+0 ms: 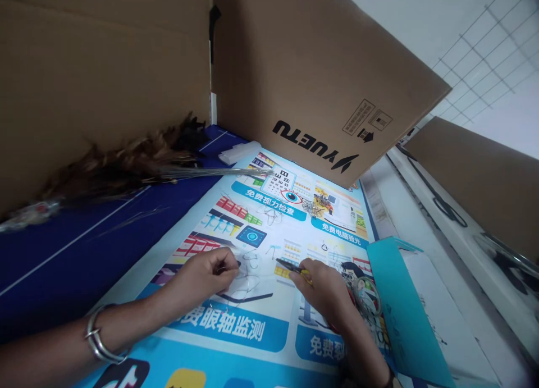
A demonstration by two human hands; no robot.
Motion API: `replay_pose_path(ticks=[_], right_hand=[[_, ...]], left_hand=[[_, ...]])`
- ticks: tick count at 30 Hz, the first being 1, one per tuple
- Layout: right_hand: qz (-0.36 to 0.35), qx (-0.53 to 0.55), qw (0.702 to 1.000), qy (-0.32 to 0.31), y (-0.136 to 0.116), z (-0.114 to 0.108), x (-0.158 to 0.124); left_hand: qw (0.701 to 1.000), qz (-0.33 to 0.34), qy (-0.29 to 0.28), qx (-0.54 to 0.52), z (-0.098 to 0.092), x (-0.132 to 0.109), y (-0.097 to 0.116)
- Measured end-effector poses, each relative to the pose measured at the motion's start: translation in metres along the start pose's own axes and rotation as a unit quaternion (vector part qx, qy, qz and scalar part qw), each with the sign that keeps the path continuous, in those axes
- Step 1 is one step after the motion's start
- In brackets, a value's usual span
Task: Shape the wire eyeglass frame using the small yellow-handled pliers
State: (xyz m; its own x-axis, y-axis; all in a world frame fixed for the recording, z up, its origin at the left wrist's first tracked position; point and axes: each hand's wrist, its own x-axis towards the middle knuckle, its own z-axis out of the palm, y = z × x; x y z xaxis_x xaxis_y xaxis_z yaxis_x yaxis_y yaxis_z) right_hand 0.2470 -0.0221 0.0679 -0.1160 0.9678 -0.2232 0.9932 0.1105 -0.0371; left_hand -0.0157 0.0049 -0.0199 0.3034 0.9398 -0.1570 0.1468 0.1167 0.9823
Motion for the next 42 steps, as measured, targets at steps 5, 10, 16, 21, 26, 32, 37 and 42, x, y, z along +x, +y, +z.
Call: replay_pose_path(ticks=[5,10,16,21,26,32,37,42], right_hand=[[-0.002,-0.032,0.999,0.001,-0.004,0.001,-0.001],[0.0,-0.042,0.999,0.033,-0.007,0.003,-0.001],[0.013,-0.074,0.995,0.072,-0.013,0.01,0.008],[0.005,-0.097,0.992,0.076,-0.023,0.018,0.014],[-0.003,-0.136,0.986,0.094,-0.03,0.026,0.014],[0.004,-0.142,0.986,0.09,-0.027,0.032,0.013],[0.001,-0.122,0.989,0.087,-0.022,0.032,0.01],[0.001,-0.109,0.989,0.098,-0.02,0.026,0.004]], left_hand=[[1.0,-0.015,-0.004,0.0,0.0,-0.001,0.006],[1.0,-0.018,-0.013,-0.007,0.0,-0.001,0.004],[1.0,-0.006,-0.017,0.0,0.001,0.0,0.001],[1.0,-0.003,-0.03,0.01,0.001,0.002,-0.003],[0.999,-0.002,-0.03,0.027,0.002,0.002,-0.004],[0.999,0.003,-0.031,0.016,0.003,0.001,-0.001],[0.999,-0.001,-0.03,0.011,0.003,0.0,0.001],[0.999,0.006,-0.031,0.026,0.003,0.0,0.001]])
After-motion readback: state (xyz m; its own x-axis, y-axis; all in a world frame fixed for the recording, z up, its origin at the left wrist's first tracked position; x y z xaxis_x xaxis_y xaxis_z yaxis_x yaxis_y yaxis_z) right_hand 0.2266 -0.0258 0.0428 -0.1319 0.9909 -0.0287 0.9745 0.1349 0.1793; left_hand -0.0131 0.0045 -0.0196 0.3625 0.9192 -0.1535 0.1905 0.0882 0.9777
